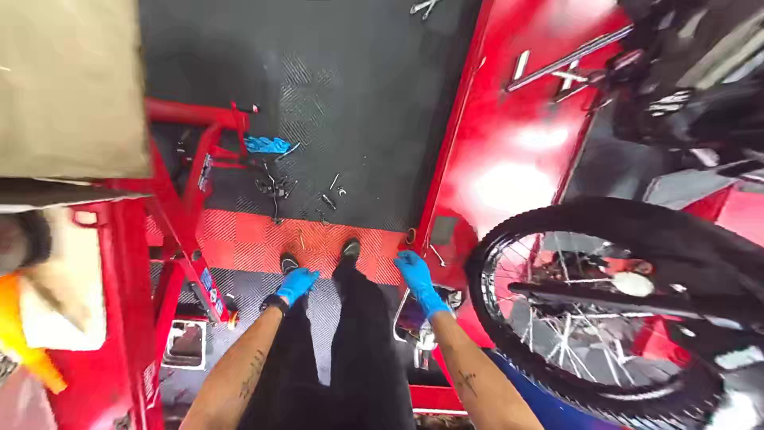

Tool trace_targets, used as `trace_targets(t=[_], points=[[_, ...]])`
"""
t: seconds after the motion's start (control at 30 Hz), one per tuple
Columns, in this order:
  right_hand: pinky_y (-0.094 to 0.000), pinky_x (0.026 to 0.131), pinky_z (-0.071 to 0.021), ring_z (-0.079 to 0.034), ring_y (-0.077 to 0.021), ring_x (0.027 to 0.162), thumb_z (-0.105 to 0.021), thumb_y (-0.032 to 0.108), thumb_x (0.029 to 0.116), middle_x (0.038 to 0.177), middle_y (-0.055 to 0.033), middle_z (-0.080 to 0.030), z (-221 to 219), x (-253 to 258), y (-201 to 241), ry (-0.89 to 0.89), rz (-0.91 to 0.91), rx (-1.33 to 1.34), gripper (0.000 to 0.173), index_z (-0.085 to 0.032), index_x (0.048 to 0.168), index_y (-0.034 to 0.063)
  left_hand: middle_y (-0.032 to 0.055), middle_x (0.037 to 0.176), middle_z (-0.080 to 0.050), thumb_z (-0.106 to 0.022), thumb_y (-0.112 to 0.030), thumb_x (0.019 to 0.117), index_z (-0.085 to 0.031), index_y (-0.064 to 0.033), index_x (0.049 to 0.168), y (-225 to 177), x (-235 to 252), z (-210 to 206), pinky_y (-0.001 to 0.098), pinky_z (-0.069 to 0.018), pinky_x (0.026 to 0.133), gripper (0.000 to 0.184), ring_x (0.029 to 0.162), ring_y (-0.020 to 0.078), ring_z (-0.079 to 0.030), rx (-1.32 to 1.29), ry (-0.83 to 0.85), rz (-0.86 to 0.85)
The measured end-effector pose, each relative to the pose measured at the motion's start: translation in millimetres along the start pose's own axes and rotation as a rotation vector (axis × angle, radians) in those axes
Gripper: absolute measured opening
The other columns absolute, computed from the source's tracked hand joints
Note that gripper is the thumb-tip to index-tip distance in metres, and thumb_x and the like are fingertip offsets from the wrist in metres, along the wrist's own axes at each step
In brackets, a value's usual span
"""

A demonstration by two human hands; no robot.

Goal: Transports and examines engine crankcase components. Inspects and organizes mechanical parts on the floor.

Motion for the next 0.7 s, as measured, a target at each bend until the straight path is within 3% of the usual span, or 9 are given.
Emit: trace_targets(t=[0.13,0.23,0.33,0.53,0.7], points=[[-0.0531,0.099,-0.0518,-0.067,-0.0317,0.112,-0.066,0.023,0.0967,0.119,-0.0193,-0.069,-87,144,17,0.135,0.033,-0.096,0.038,-0.064,0.128,0.0022,0.0192,0.107,-0.071,-0.050,-0.044,0.1072,-0.065,0.0019,0.126,5,89,-22,0.0497,-0.0555,0.092,0.052,0.096,0.0291,-0.070,-0.129,0.009,0.068],[-0.0572,0.100,-0.0500,-0.066,-0.0344,0.114,-0.065,0.023,0.0954,0.119,-0.0195,-0.069,-152,243,30,0.186,0.077,-0.195,0.037,-0.066,0.126,0.0030,0.0159,0.102,-0.071,-0.052,-0.040,0.1076,-0.066,0.0013,0.123,6,131,-46,0.0442,-0.0568,0.086,0.046,0.089,0.0238,-0.069,-0.262,0.025,0.084],[-0.0572,0.097,-0.0516,-0.067,-0.0346,0.111,-0.067,0.022,0.0943,0.116,-0.0191,-0.071,-198,311,44,0.192,0.094,-0.226,0.037,-0.066,0.126,0.0030,0.0127,0.098,-0.071,-0.054,-0.038,0.1070,-0.066,-0.0001,0.122,12,161,-68,0.0409,-0.0568,0.082,0.042,0.084,0.0200,-0.067,-0.316,0.065,0.116],[-0.0624,0.092,-0.0509,-0.066,-0.0401,0.107,-0.067,0.019,0.0958,0.112,-0.0233,-0.069,-255,345,68,0.279,0.146,-0.205,0.034,-0.065,0.124,0.0017,0.0115,0.100,-0.073,-0.054,-0.045,0.1050,-0.069,-0.0051,0.120,12,182,-71,0.0471,-0.0567,0.086,0.045,0.089,0.0229,-0.070,-0.253,0.153,0.118],[-0.0572,0.096,-0.0515,-0.068,-0.0338,0.108,-0.067,0.022,0.0947,0.112,-0.0184,-0.071,-278,356,49,0.280,0.107,-0.253,0.032,-0.068,0.121,0.0037,0.0077,0.098,-0.072,-0.053,-0.042,0.1062,-0.068,-0.0059,0.120,0,189,-50,0.0398,-0.0570,0.081,0.042,0.083,0.0166,-0.069,-0.312,0.151,0.105]])
Point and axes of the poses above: each hand's wrist, its own x-axis towards the middle knuckle, its own z-axis out of the back of the hand, y = z × x, the point moved 8 cm from there along x, towards the middle knuckle
